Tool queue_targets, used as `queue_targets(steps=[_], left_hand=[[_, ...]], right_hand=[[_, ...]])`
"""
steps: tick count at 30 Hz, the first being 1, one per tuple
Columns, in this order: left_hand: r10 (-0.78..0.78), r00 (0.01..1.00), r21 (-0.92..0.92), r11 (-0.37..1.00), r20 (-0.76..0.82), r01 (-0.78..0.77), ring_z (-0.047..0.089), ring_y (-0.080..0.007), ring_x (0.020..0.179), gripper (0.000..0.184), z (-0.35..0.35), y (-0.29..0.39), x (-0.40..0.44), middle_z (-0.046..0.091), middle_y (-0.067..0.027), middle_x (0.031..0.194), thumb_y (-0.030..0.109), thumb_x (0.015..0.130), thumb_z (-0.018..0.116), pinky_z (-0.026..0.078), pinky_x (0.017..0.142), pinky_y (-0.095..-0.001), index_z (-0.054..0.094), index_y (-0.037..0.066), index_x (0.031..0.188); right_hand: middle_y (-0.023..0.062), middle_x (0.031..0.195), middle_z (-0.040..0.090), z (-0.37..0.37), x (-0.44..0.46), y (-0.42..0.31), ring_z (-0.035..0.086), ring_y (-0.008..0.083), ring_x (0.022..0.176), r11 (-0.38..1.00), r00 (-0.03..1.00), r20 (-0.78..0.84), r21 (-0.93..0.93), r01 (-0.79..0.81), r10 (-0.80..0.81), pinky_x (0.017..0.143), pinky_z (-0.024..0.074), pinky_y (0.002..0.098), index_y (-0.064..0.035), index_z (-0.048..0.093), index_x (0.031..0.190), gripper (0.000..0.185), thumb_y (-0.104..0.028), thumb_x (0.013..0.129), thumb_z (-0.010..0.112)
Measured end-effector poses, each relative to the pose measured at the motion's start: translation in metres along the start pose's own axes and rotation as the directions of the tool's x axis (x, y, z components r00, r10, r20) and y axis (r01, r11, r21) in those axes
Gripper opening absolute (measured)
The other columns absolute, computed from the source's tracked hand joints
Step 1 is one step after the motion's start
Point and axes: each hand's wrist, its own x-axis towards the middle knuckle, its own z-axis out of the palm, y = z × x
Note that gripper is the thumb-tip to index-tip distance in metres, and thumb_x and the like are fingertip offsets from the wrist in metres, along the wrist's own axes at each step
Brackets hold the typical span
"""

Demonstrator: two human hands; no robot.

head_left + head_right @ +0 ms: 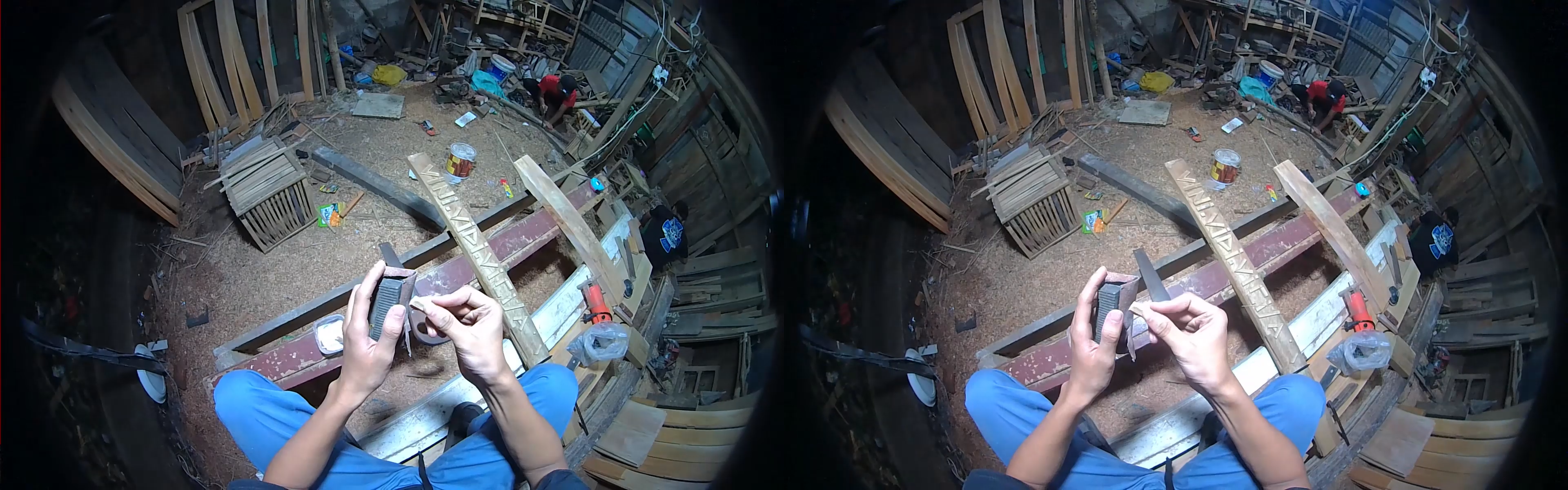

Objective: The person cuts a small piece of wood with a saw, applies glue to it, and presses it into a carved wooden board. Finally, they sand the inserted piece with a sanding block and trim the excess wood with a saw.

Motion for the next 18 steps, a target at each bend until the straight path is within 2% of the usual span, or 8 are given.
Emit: queue_targets(steps=[2,5,9,11,12,14,16,18], left_hand=[[0.008,1.0,0.022,1.0,-0.002,-0.008,0.057,-0.0324,0.127,0.06,-0.001,0.001,0.0,0.058,-0.0215,0.135,0.031,0.104,0.062,0.042,0.111,-0.0422,0.044,0.002,0.153],[0.025,1.0,0.024,0.999,0.003,-0.025,0.057,-0.0326,0.128,0.06,-0.002,-0.001,0.0,0.059,-0.0217,0.135,0.031,0.104,0.062,0.042,0.111,-0.0421,0.044,0.002,0.153],[0.03,1.0,0.02,0.999,0.003,-0.03,0.058,-0.0324,0.127,0.06,-0.007,-0.001,0.0,0.059,-0.0217,0.134,0.031,0.104,0.061,0.043,0.11,-0.0418,0.044,0.001,0.153],[0.008,1.0,-0.016,1.0,0.003,-0.008,0.059,-0.0319,0.125,0.059,-0.007,-0.003,-0.001,0.059,-0.0213,0.134,0.031,0.104,0.062,0.044,0.109,-0.0414,0.045,0.001,0.153],[0.009,1.0,-0.032,0.999,0.012,-0.009,0.059,-0.0319,0.125,0.059,-0.007,-0.002,0.0,0.059,-0.0213,0.134,0.031,0.104,0.062,0.044,0.109,-0.0414,0.045,0.001,0.153],[0.0,1.0,-0.109,0.994,0.029,0.003,0.06,-0.0316,0.123,0.059,-0.005,0.001,0.005,0.059,-0.0211,0.133,0.031,0.104,0.062,0.045,0.108,-0.041,0.046,0.001,0.152],[0.016,0.999,-0.109,0.994,0.051,-0.01,0.06,-0.0316,0.122,0.06,-0.002,0.001,0.011,0.06,-0.0212,0.132,0.031,0.103,0.062,0.045,0.107,-0.0411,0.046,0.001,0.152],[0.012,0.997,-0.116,0.993,0.079,-0.003,0.061,-0.032,0.121,0.06,0.004,-0.003,0.014,0.06,-0.0217,0.131,0.032,0.104,0.061,0.046,0.106,-0.0412,0.046,0.001,0.152]], right_hand=[[0.0144,0.102,0.078,-0.004,0.002,0.0,0.068,0.0098,0.075,1.0,1.0,0.002,0.007,-0.028,0.028,0.071,0.0573,0.0226,0.0034,0.072,0.107,0.013,-0.001,0.094,0.075],[0.0133,0.1,0.077,-0.005,0.005,0.003,0.067,0.0096,0.075,0.995,0.998,-0.015,0.079,-0.06,0.061,0.071,0.0557,0.0227,0.0046,0.072,0.109,0.015,-0.002,0.096,0.075],[0.0117,0.099,0.076,-0.002,0.007,0.01,0.066,0.0097,0.076,0.996,0.999,-0.008,0.077,-0.05,0.051,0.071,0.0538,0.0226,0.0051,0.073,0.111,0.017,-0.004,0.097,0.074],[0.0042,0.089,0.071,0.006,0.003,0.009,0.061,0.0056,0.075,0.998,0.999,-0.024,0.044,-0.043,0.044,0.062,0.0463,0.0185,0.003,0.073,0.114,0.016,-0.006,0.1,0.071],[0.0042,0.089,0.071,0.006,0.001,0.007,0.061,0.0056,0.075,0.999,0.999,-0.037,0.032,-0.039,0.04,0.062,0.0463,0.0185,0.003,0.073,0.114,0.016,-0.006,0.1,0.071],[0.0108,0.1,0.076,0.001,-0.004,0.005,0.065,0.0102,0.076,0.999,0.998,-0.054,-0.044,-0.031,0.028,0.07,0.0522,0.0223,0.0036,0.074,0.111,0.017,-0.005,0.097,0.074],[0.0124,0.102,0.078,-0.003,-0.008,0.002,0.067,0.0103,0.075,0.996,0.984,-0.177,-0.088,-0.025,0.009,0.067,0.0534,0.023,0.0041,0.073,0.107,0.015,-0.004,0.095,0.076],[0.012,0.1,0.078,-0.015,-0.015,0.0,0.068,0.0105,0.074,0.99,0.974,-0.228,-0.133,-0.04,0.009,0.066,0.0544,0.0234,0.0042,0.073,0.106,0.015,-0.004,0.094,0.077]])
